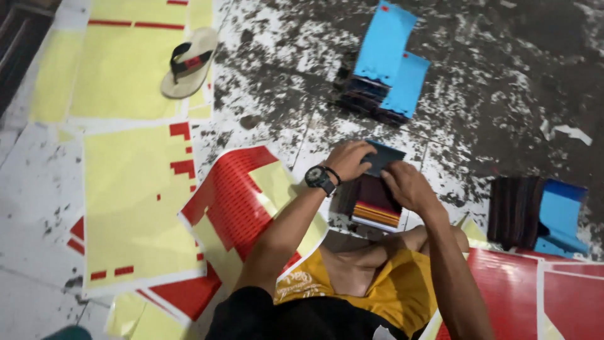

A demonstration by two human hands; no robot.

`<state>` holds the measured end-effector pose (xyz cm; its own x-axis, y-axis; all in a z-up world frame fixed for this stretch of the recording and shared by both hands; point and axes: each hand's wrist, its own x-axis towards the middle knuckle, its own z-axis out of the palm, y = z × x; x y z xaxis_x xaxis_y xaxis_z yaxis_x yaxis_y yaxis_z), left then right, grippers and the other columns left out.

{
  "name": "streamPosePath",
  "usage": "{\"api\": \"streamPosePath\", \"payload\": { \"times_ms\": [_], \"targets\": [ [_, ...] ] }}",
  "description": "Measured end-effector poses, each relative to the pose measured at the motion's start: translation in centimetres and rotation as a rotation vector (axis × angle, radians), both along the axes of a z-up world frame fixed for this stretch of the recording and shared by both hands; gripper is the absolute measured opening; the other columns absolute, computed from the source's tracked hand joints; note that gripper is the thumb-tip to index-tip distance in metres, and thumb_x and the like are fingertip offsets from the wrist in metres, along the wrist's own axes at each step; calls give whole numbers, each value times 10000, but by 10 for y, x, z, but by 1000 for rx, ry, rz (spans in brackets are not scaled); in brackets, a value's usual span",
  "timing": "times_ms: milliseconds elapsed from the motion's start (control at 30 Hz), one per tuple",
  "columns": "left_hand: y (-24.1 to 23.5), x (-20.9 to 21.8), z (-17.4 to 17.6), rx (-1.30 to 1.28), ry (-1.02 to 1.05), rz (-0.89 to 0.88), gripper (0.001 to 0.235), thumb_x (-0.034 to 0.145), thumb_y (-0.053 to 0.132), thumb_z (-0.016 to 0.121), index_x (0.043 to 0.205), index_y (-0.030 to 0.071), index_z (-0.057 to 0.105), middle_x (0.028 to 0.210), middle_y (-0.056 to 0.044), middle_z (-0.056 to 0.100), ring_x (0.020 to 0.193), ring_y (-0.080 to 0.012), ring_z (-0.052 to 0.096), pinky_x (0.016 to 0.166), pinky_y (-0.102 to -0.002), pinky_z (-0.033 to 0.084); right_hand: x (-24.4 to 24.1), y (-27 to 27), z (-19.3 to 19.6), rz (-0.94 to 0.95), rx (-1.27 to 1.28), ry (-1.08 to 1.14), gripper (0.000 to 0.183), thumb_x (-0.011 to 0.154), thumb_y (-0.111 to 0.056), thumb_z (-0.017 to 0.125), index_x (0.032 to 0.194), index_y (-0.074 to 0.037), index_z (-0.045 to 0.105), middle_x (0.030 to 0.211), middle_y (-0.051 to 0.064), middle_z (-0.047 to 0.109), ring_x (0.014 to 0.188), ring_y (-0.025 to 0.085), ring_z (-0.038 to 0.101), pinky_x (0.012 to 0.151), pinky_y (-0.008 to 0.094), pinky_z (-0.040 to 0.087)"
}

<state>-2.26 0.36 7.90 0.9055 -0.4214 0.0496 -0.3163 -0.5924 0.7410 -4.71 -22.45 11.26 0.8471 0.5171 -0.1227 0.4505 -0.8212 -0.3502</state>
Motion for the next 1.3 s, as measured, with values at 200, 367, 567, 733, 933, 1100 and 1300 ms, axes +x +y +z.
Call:
{"api": "streamPosePath", "payload": {
  "times_ms": [200,367,567,733,933,1100,1300],
  "targets": [
    [45,-101,50,-283,-361,381,177,1000,175,569,1089,143,719,977,-27,654,954,-262,689,792,-352,592,-37,52,27,-6,279,-485,370,897,-33,673,1263,-44,622,1178,165,625,1068,422,627,904,494,532],
    [120,-187,27,-339,-313,931,136,832,94,691,945,167,711,903,1,648,844,-211,670,648,-289,566,-86,168,-9,8,566,-96,411,825,-23,618,1212,-136,698,1049,115,669,966,390,669,862,492,544],
    [162,-213,9,-308,-127,1245,171,808,146,690,961,216,658,557,26,602,552,-119,484,567,-255,426,-116,268,-34,-145,572,179,306,902,-263,714,1131,-61,733,968,120,673,887,323,708,756,406,603],
    [161,-209,17,-528,52,1198,155,842,109,651,981,160,605,517,-34,628,475,-142,575,504,-258,444,-136,285,-50,-276,490,68,372,885,-411,794,1054,-84,741,883,84,653,855,309,694,739,434,586],
    [167,-214,1,-600,34,1155,233,810,35,663,1039,69,698,1024,-102,643,670,-180,692,585,-279,547,-145,294,-33,-399,602,-30,153,807,-191,873,922,-147,782,847,15,711,798,210,703,710,324,611],
    [171,-215,5,-668,178,1067,190,878,160,767,1015,27,759,1186,-97,572,802,-192,712,732,-320,602,-145,283,-20,-401,1113,469,343,743,163,642,1018,0,765,1198,194,522,1205,396,601,1040,551,523],
    [174,-216,-1,-740,172,1113,252,938,220,761,1097,24,760,1170,-113,579,919,-247,737,785,-355,603,-134,297,-29,-419,575,156,320,781,-164,854,1066,-67,743,960,120,667,928,337,708,811,451,612]
  ]
}}
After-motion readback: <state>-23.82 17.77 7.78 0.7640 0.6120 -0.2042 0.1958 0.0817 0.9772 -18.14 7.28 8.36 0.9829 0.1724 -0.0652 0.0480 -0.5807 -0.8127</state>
